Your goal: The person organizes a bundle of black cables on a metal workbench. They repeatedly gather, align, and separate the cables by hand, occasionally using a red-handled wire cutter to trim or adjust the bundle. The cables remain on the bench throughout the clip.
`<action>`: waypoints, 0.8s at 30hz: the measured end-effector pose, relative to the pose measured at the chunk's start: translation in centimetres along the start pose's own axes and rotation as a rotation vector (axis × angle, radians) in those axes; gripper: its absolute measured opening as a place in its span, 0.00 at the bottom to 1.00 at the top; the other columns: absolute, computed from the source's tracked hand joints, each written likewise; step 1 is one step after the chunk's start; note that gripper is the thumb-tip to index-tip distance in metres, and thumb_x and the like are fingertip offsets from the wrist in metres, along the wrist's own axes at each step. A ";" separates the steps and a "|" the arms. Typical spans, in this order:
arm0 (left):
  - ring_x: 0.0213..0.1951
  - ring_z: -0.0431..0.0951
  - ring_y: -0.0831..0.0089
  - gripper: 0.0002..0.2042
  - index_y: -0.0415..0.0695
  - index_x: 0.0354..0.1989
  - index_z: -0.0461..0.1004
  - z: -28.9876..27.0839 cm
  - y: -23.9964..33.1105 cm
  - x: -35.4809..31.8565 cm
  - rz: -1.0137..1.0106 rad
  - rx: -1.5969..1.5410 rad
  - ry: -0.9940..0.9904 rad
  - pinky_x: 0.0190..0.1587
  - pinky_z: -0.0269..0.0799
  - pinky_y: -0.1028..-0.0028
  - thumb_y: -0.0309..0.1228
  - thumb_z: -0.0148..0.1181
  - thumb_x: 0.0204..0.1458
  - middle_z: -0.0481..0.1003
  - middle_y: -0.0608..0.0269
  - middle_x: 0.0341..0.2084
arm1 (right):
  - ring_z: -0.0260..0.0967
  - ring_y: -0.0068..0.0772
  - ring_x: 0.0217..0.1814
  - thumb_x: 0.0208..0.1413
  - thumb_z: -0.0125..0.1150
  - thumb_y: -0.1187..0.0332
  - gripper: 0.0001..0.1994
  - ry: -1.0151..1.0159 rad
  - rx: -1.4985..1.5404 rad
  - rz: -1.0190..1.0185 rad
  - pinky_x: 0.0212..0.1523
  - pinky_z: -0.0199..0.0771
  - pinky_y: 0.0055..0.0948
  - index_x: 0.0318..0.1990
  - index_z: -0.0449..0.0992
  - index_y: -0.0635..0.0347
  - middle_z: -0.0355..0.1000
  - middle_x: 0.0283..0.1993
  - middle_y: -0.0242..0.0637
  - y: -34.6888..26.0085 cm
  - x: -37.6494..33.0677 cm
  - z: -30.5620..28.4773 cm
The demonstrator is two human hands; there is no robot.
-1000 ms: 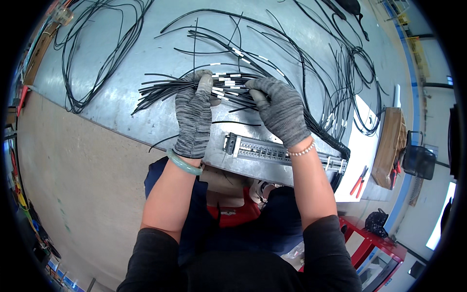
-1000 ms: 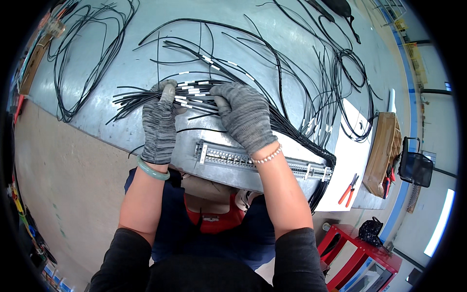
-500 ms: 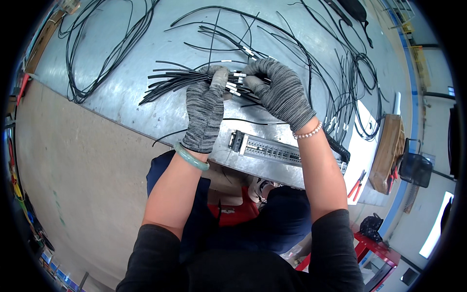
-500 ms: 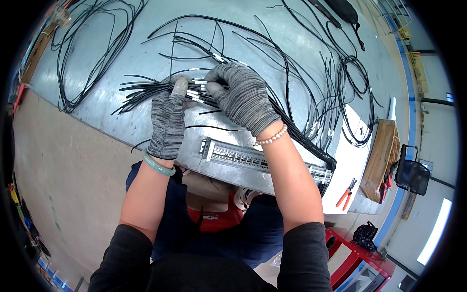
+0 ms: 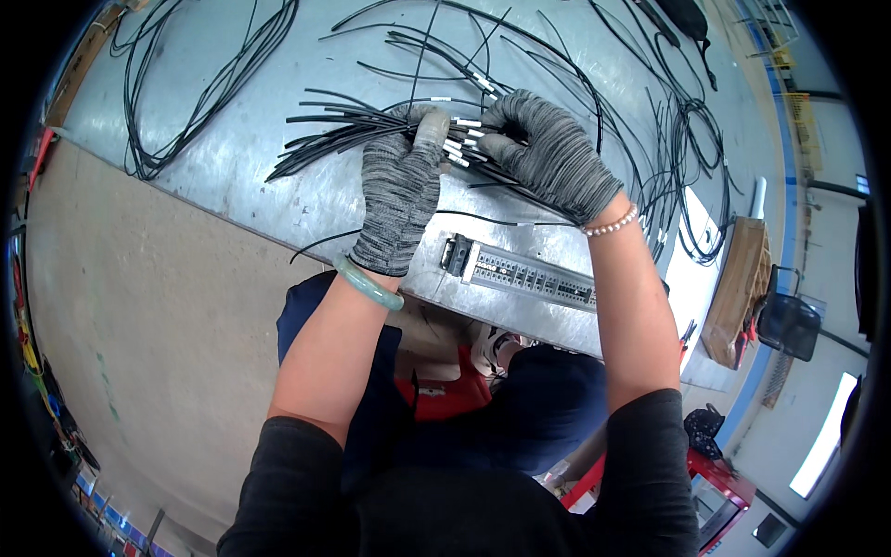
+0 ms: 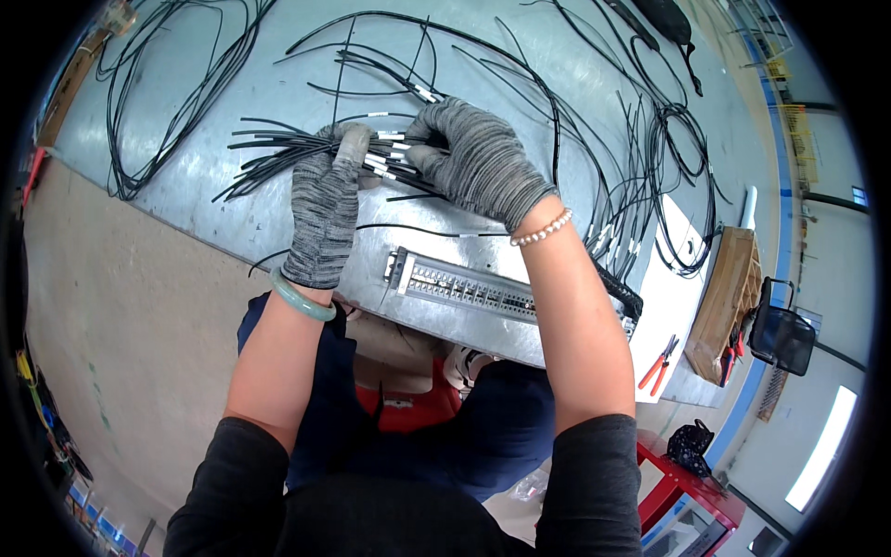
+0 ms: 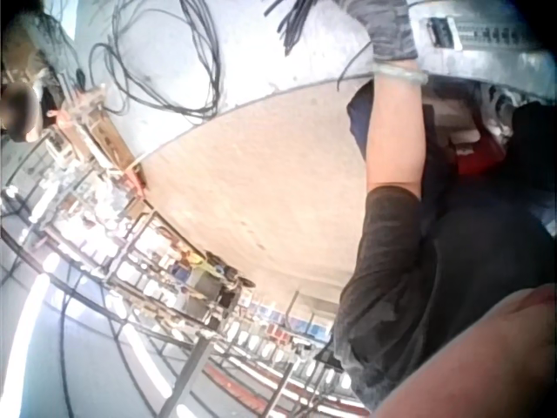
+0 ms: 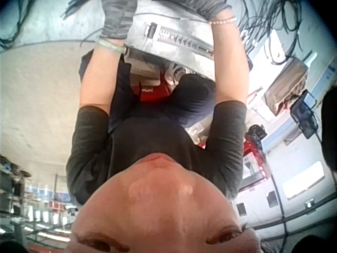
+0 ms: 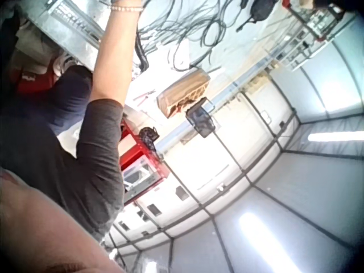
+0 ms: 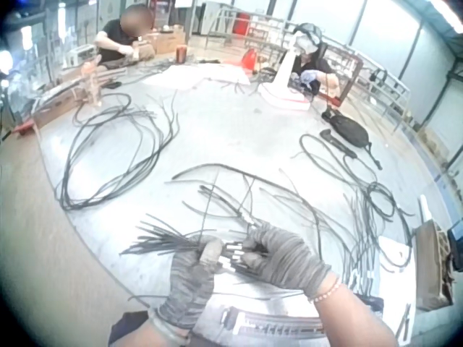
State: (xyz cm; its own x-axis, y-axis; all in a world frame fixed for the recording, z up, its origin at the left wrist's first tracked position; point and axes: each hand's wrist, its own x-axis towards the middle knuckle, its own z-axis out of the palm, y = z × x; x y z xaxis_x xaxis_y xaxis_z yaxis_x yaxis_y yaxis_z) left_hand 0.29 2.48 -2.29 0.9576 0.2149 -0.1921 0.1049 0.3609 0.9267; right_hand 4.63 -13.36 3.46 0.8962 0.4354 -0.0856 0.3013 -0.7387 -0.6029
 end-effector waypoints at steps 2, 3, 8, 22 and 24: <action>0.25 0.70 0.83 0.12 0.38 0.38 0.73 -0.1 0.2 -0.2 -0.003 0.049 -0.014 0.28 0.69 0.82 0.36 0.58 0.57 0.73 0.67 0.25 | 0.73 0.39 0.34 0.49 0.63 0.65 0.11 0.012 -0.010 0.003 0.40 0.72 0.34 0.37 0.77 0.60 0.74 0.31 0.43 0.1 0.0 0.1; 0.25 0.70 0.83 0.12 0.38 0.38 0.73 -0.1 0.3 -0.2 -0.008 0.056 -0.018 0.28 0.69 0.82 0.36 0.58 0.57 0.73 0.67 0.25 | 0.73 0.37 0.33 0.49 0.64 0.65 0.11 -0.016 0.013 0.032 0.39 0.72 0.33 0.37 0.77 0.61 0.74 0.30 0.42 0.3 0.2 0.1; 0.26 0.71 0.83 0.12 0.38 0.38 0.72 -0.4 0.1 -0.1 -0.015 0.030 -0.046 0.29 0.70 0.82 0.37 0.57 0.57 0.74 0.66 0.25 | 0.71 0.26 0.30 0.48 0.67 0.65 0.10 -0.136 0.148 0.176 0.37 0.73 0.28 0.35 0.78 0.61 0.75 0.27 0.35 -0.3 0.8 -0.5; 0.21 0.73 0.83 0.13 0.37 0.38 0.73 -0.3 0.3 0.3 -0.029 0.074 -0.049 0.23 0.69 0.83 0.37 0.57 0.57 0.77 0.63 0.23 | 0.71 0.25 0.35 0.59 0.56 0.63 0.14 -0.246 0.283 0.075 0.41 0.72 0.25 0.45 0.77 0.64 0.76 0.32 0.37 1.3 0.8 -0.7; 0.26 0.74 0.82 0.13 0.38 0.40 0.75 -0.3 0.5 0.1 -0.052 0.137 -0.054 0.28 0.72 0.83 0.38 0.54 0.59 0.77 0.64 0.29 | 0.72 0.25 0.35 0.59 0.56 0.63 0.14 -0.256 0.284 0.092 0.42 0.72 0.25 0.45 0.77 0.63 0.76 0.33 0.37 1.3 0.8 -0.8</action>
State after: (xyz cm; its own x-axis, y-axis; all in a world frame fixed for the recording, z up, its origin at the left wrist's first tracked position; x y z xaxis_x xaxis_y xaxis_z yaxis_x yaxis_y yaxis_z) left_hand 0.34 2.98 -1.91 0.9627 0.1483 -0.2264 0.1866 0.2424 0.9521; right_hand 6.04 -14.39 3.23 0.7940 0.5147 -0.3235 0.0885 -0.6243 -0.7761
